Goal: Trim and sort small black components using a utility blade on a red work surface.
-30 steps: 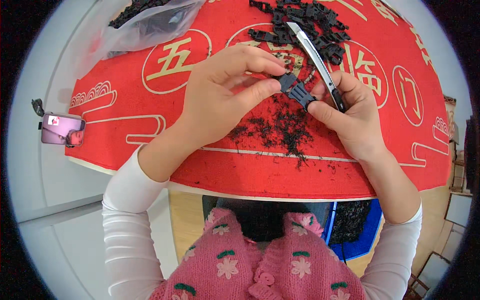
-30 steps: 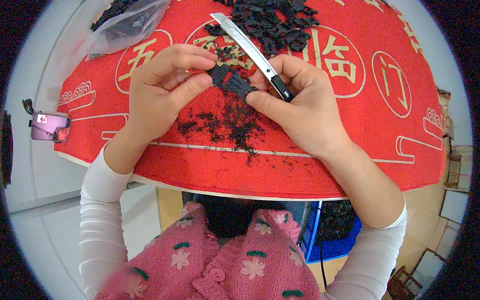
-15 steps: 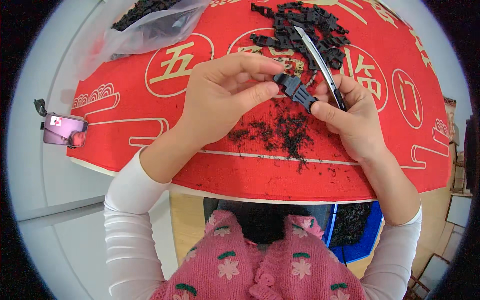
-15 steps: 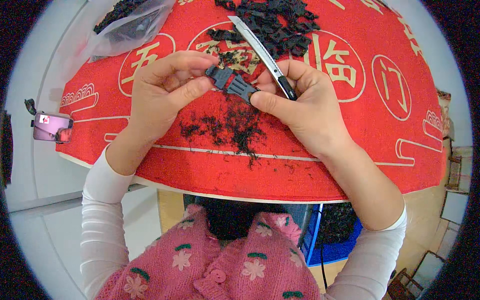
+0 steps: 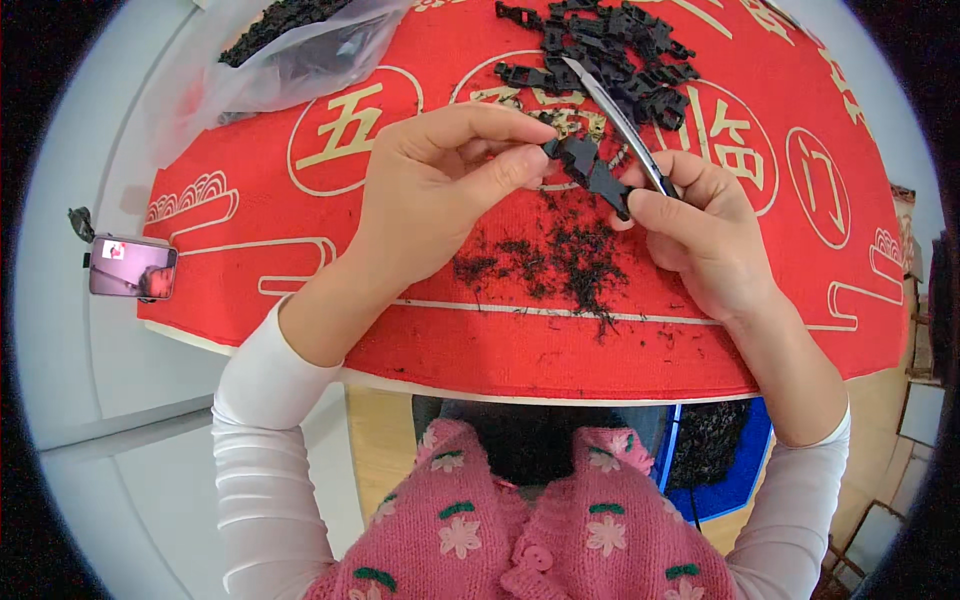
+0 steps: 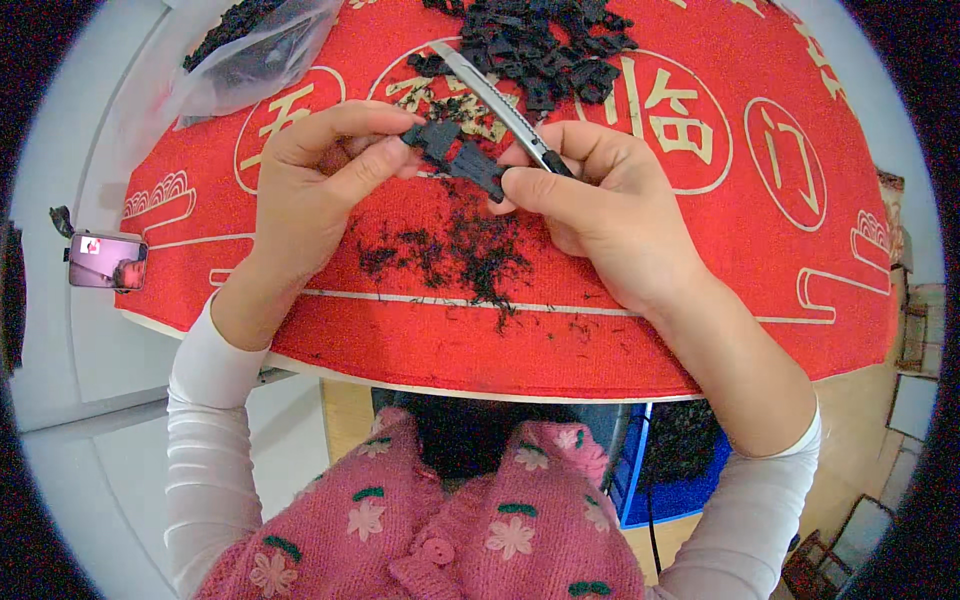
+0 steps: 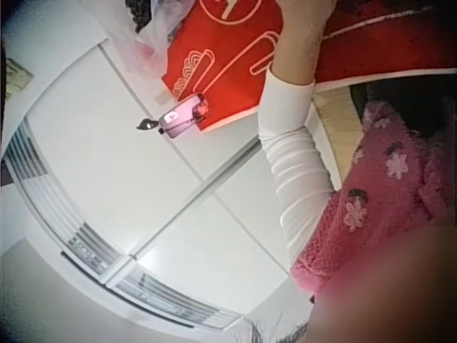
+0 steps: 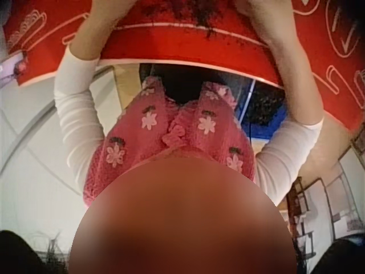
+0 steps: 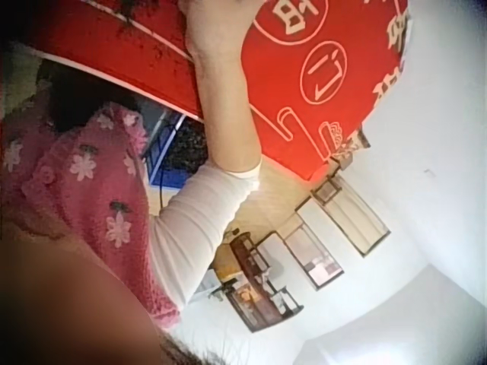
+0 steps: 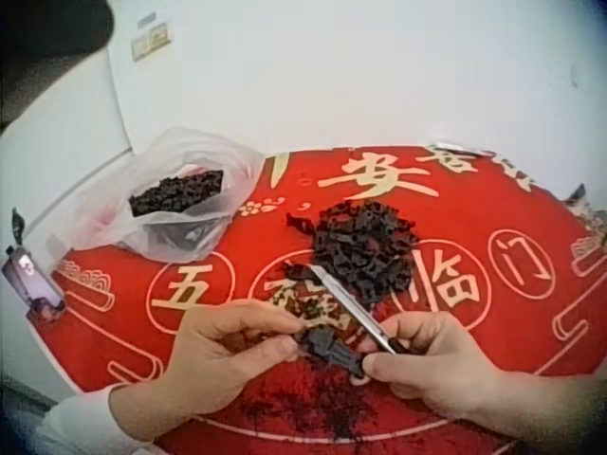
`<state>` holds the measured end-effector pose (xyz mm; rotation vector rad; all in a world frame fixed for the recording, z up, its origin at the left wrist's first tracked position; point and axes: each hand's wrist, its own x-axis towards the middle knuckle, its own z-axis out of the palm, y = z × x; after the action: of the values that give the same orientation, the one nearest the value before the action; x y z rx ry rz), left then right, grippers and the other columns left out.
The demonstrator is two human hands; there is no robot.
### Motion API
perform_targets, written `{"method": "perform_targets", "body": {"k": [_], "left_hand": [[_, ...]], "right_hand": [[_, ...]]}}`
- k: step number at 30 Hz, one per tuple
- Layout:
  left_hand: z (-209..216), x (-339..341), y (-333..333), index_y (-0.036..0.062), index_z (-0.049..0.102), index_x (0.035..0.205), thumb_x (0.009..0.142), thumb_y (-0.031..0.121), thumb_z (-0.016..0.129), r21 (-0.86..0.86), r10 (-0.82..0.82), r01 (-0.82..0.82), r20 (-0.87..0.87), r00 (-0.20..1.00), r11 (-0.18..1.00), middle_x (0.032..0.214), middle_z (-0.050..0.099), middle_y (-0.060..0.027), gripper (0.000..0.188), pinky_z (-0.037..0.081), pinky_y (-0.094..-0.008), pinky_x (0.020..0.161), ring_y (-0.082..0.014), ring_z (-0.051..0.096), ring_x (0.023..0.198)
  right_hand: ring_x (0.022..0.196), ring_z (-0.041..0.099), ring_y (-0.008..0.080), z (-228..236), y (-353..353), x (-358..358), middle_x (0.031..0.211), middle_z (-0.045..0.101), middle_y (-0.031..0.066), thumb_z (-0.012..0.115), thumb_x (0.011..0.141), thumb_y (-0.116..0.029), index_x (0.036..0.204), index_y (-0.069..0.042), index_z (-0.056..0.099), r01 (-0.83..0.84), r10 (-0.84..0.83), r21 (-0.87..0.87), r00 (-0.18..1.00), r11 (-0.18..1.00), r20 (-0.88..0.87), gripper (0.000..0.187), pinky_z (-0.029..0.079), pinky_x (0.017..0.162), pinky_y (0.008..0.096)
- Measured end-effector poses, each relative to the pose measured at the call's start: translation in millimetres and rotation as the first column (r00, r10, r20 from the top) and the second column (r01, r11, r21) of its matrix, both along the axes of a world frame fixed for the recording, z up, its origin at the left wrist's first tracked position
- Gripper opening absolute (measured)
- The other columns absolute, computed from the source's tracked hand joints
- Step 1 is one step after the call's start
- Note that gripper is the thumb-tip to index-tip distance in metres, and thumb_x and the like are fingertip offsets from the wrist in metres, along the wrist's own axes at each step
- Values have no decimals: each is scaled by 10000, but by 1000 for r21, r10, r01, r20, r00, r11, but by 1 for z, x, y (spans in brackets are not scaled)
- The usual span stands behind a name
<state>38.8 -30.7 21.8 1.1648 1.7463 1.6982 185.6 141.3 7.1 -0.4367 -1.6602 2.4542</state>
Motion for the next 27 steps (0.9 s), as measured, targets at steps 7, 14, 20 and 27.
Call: {"method": "perform_targets", "body": {"k": [7,14,20,27], "left_hand": [[-8,1,3,-9,629,951,767,-93,648,90,18,-1,-184,983,996,1005,637,-101,204,508,-202,764,-133,612,849],[-11,-1,3,-1,623,915,731,-98,675,126,21,20,-316,948,992,991,633,-93,214,505,-200,749,-136,609,848],[-7,1,3,0,618,901,703,-114,678,113,64,-18,-417,906,993,973,632,-90,237,510,-206,736,-140,610,832],[-9,1,3,1,617,894,686,-135,656,81,89,-60,-427,900,995,957,632,-85,251,513,-204,715,-136,610,812]], "right_hand": [[375,281,29,5,-1,0,737,636,108,583,847,-18,1016,-16,567,-49,51,-88,999,995,18,170,180,346,148],[362,277,31,5,1,-2,728,645,135,576,853,-23,1013,-19,561,-83,85,-158,996,984,9,161,169,337,155],[361,281,34,6,0,-2,734,652,143,585,856,-31,1020,-22,555,-110,110,-132,994,985,-7,167,172,334,157],[389,325,35,7,-5,-1,738,655,126,622,838,-33,999,-28,560,-73,73,9,997,997,-19,172,204,354,146]]}}
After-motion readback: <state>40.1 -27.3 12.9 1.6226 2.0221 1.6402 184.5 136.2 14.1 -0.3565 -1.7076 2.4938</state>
